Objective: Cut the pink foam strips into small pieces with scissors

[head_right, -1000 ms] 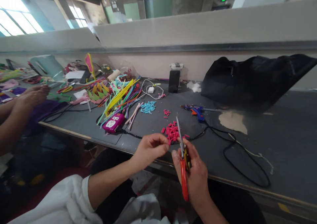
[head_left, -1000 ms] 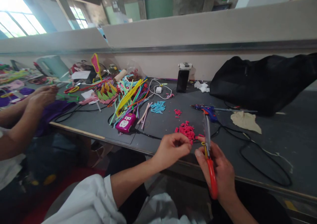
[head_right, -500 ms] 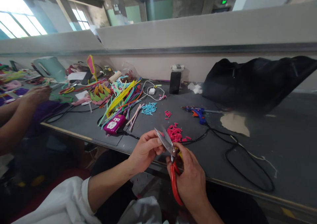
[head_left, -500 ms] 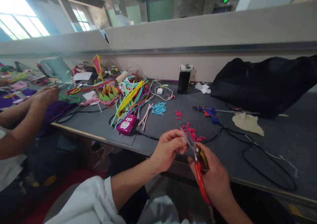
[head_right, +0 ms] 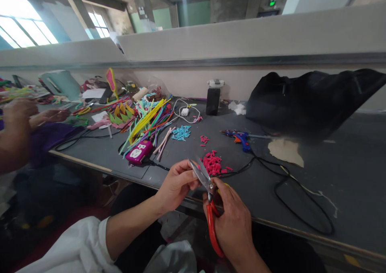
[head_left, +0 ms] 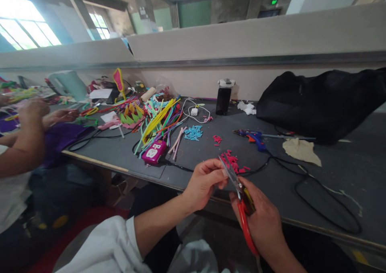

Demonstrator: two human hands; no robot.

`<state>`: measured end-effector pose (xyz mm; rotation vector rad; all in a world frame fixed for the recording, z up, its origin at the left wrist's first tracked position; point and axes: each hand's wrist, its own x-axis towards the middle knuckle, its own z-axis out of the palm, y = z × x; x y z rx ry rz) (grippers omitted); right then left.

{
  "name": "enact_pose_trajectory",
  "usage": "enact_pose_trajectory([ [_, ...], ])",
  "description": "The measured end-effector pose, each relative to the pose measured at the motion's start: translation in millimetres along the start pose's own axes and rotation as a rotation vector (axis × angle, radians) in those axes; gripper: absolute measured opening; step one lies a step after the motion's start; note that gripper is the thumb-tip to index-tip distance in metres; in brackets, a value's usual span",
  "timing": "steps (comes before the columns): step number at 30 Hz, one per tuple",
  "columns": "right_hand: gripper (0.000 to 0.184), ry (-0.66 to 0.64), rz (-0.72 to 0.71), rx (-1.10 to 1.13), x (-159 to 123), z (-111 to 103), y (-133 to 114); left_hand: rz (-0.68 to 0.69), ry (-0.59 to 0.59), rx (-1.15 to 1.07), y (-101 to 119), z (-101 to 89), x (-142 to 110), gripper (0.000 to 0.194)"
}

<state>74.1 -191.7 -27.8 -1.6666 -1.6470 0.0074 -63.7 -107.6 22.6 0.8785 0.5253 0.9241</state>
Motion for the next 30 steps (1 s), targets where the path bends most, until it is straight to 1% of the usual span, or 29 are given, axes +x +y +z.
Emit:
enact_pose_trajectory([
  [5, 0.034, 0.048, -0.02, 0.023, -2.8, 2.9, -1.2, 0.016, -0.007, -0.015, 0.6, 2.2, -1.2, 0.015],
  [12, 0.032, 0.061, -0.049, 0.0, -2.7, 2.2, -1.4, 0.035, -0.017, -0.02, 0.0, 2.3, -2.1, 0.015],
  [15, 0.033, 0.092, -0.066, -0.001, -3.3, 3.3, -0.1, 0.037, -0.02, -0.02, -0.8, 1.6, -2.2, 0.014],
  [20, 0.032, 0.095, -0.048, 0.018, -4.9, 5.4, 1.3, 0.042, -0.032, -0.019, -2.0, 1.3, -2.3, 0.015],
  [25, 0.032, 0.109, -0.075, 0.046, -6.9, 5.8, 3.1, 0.079, -0.025, 0.036, -3.2, -0.1, -2.3, 0.016],
  [30, 0.032, 0.083, -0.022, 0.071, -9.8, 7.0, 3.2, 0.148, -0.013, 0.135, -2.4, 0.1, -3.4, 0.018],
])
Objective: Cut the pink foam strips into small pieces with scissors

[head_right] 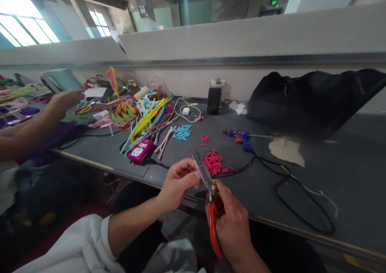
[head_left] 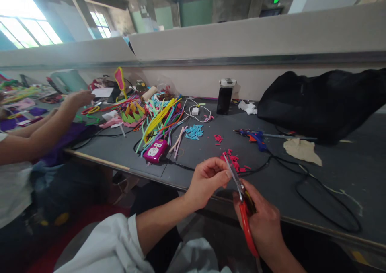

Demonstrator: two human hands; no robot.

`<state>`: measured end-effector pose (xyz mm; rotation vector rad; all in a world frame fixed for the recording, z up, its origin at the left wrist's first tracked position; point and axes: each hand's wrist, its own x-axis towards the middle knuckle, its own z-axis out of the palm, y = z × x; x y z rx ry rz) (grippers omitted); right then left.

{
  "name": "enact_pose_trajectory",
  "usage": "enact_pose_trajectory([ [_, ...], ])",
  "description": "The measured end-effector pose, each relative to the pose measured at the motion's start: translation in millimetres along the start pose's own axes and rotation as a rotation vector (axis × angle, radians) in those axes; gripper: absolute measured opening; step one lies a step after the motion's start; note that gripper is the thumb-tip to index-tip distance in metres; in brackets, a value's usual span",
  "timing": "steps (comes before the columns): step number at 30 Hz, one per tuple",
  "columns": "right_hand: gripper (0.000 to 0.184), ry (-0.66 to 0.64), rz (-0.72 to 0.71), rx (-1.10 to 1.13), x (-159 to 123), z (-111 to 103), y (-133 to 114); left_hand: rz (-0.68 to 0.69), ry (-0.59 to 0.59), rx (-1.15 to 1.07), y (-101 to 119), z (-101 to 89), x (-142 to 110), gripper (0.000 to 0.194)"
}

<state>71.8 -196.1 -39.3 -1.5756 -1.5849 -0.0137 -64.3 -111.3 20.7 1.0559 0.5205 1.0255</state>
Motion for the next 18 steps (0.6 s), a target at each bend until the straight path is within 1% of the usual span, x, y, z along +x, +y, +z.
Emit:
enact_pose_trajectory([
  [4, 0.033, 0.014, 0.006, 0.003, -1.0, 0.3, -1.0, 0.011, 0.009, 0.033, 3.2, 1.3, -0.2, 0.02],
  [8, 0.034, 0.026, -0.032, -0.054, 3.2, -1.9, -1.6, 0.008, 0.027, 0.039, 4.4, 1.4, -0.1, 0.022],
  [13, 0.034, -0.002, -0.041, -0.097, 9.7, -6.6, -4.1, -0.003, 0.021, 0.055, 0.6, 0.8, -1.2, 0.026],
  [18, 0.035, -0.001, -0.031, -0.058, 10.1, -8.5, -5.9, -0.011, 0.012, 0.061, -3.0, 2.0, -3.0, 0.023],
])
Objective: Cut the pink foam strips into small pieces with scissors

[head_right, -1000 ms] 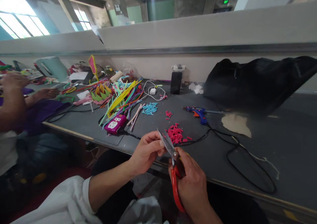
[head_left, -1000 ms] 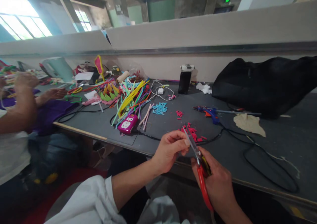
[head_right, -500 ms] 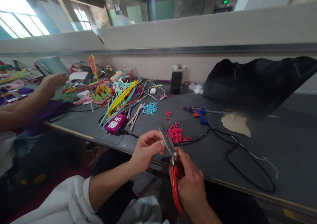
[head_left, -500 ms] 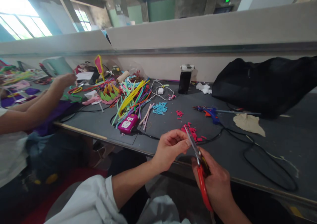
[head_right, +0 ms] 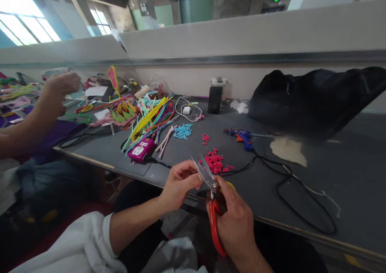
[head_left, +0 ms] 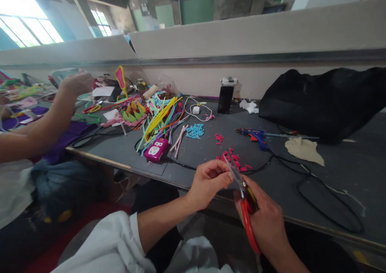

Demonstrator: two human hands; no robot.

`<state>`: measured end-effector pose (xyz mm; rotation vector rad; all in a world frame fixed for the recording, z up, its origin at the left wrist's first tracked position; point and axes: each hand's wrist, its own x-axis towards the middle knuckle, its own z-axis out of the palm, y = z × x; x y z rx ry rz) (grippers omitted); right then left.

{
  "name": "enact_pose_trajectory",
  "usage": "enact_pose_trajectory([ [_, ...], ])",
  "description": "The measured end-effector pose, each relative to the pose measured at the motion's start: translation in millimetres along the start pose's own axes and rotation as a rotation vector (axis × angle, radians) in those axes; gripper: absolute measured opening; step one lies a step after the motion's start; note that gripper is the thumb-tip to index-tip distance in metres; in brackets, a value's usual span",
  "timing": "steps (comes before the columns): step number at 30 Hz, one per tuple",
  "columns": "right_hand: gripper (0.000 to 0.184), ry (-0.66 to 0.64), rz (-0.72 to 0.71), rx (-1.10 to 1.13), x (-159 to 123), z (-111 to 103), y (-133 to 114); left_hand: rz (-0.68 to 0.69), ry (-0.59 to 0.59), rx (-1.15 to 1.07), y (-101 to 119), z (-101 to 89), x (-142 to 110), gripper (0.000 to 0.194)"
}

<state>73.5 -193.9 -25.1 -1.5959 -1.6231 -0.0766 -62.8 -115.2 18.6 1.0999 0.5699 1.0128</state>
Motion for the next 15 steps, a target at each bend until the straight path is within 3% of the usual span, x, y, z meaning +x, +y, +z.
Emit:
enact_pose_trajectory([
  [15, 0.029, 0.04, 0.049, 0.069, -5.1, -0.8, -0.3, -0.001, -0.012, -0.012, -0.6, -0.6, -1.1, 0.023],
])
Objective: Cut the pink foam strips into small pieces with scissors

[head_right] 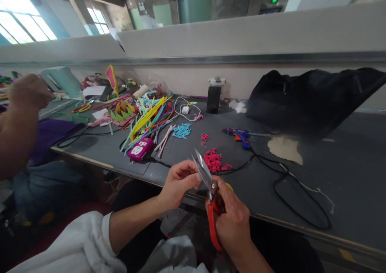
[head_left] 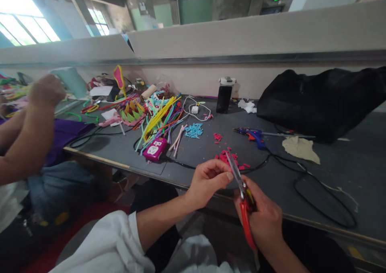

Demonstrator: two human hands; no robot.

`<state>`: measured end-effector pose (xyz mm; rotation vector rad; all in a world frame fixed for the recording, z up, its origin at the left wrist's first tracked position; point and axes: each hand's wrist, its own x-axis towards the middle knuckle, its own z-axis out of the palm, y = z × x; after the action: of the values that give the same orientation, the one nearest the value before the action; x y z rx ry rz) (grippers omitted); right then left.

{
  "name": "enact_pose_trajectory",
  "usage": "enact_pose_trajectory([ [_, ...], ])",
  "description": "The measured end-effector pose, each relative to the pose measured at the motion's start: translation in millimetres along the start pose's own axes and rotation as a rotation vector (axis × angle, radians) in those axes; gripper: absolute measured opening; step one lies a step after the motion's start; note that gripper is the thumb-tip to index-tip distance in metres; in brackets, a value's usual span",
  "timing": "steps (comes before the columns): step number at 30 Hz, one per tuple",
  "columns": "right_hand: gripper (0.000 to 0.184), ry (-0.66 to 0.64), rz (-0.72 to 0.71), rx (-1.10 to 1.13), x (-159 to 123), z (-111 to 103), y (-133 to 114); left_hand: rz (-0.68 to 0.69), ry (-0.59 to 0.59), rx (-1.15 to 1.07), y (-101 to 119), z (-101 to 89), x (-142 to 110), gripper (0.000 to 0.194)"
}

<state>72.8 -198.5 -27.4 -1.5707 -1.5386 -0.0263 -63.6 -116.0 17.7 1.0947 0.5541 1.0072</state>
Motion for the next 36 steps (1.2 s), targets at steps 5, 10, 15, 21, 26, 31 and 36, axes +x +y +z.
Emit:
enact_pose_trajectory([
  [5, 0.03, 0.095, 0.082, -0.05, 12.3, -10.4, -3.7, -0.137, -0.054, -0.067, 0.7, -2.7, 6.6, 0.024],
  [10, 0.029, 0.052, 0.079, 0.002, 19.2, -17.2, -3.5, -0.397, -0.1, -0.036, -0.8, -2.1, 10.2, 0.022],
  [15, 0.026, 0.024, 0.086, 0.113, 20.1, -16.1, -4.0, -0.551, -0.236, 0.027, -5.8, -4.8, 11.7, 0.015],
  [21, 0.024, -0.008, 0.12, 0.128, 19.4, -16.0, -3.4, -0.597, -0.277, 0.097, -7.5, -5.6, 11.4, 0.011],
  [26, 0.032, 0.048, 0.185, 0.018, 21.7, -16.5, -2.0, -0.225, -0.217, 0.347, -6.4, -1.9, 7.5, 0.01],
  [31, 0.038, 0.049, 0.262, 0.042, 24.0, -14.4, -1.4, 0.157, -0.202, 0.742, -6.6, -1.3, 3.3, 0.005],
  [36, 0.038, 0.043, 0.269, 0.042, 21.5, -12.7, -4.0, 0.222, -0.257, 0.822, -7.7, -2.6, 2.3, 0.007],
])
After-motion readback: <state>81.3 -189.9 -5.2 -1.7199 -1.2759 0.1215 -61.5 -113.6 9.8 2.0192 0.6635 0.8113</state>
